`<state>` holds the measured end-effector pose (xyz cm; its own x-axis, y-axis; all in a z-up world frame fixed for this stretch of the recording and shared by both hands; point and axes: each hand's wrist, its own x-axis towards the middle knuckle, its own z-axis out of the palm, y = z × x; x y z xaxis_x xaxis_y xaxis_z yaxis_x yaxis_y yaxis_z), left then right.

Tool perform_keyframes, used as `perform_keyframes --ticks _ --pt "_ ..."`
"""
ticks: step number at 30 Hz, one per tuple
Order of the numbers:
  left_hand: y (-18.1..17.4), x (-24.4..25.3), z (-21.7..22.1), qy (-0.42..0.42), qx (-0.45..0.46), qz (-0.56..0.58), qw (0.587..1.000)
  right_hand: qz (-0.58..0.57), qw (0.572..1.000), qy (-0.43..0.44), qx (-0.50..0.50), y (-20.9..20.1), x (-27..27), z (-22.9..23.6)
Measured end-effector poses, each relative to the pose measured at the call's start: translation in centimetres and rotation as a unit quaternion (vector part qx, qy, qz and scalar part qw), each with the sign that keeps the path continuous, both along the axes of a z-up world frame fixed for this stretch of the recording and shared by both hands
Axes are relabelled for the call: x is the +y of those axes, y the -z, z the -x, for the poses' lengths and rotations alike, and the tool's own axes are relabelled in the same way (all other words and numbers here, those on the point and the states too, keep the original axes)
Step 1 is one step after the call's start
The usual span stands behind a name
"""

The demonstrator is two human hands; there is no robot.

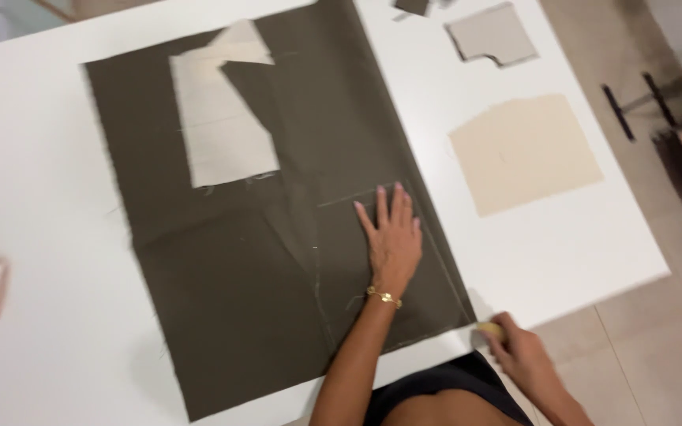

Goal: The person cuts a small piece of dark fabric using shears, then marks a larger piece of dark fabric with chalk. The person then uses the shears to cut the larger fabric along the marked lines.

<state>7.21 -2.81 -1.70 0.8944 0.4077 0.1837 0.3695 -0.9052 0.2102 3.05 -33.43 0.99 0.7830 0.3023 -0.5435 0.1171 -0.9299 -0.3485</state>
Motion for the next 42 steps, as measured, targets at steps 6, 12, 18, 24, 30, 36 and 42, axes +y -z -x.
perform_keyframes --ticks 6,12,18,24,30,36,42 --pt "-0.1 0.1 1.9 0.020 -0.186 0.131 0.974 -0.139 0.987 0.072 0.014 -8.7 9.9 -4.1" --pt "-3.0 -0.9 10.0 0.004 -0.185 0.158 0.970 -0.283 0.957 0.022 0.057 -8.0 22.4 -5.1" --pt "-2.4 -1.4 18.4 -0.075 -0.154 0.148 0.974 -0.291 0.928 -0.225 0.062 -1.8 28.7 -2.7" --pt "-2.9 -1.5 21.0 -0.112 -0.118 0.153 0.975 -0.262 0.935 -0.222 0.093 -2.7 30.3 -0.5" --pt "-3.0 -1.2 21.0 -0.112 -0.122 0.172 0.971 -0.251 0.936 -0.230 0.093 -2.9 30.8 -0.9" --pt "-2.9 -1.2 21.0 -0.113 -0.105 0.173 0.973 -0.254 0.932 -0.252 0.063 -2.4 31.2 -2.0" --pt "-2.8 -1.2 20.9 -0.118 -0.097 0.169 0.974 -0.293 0.931 -0.213 0.046 -1.9 32.3 -3.9"
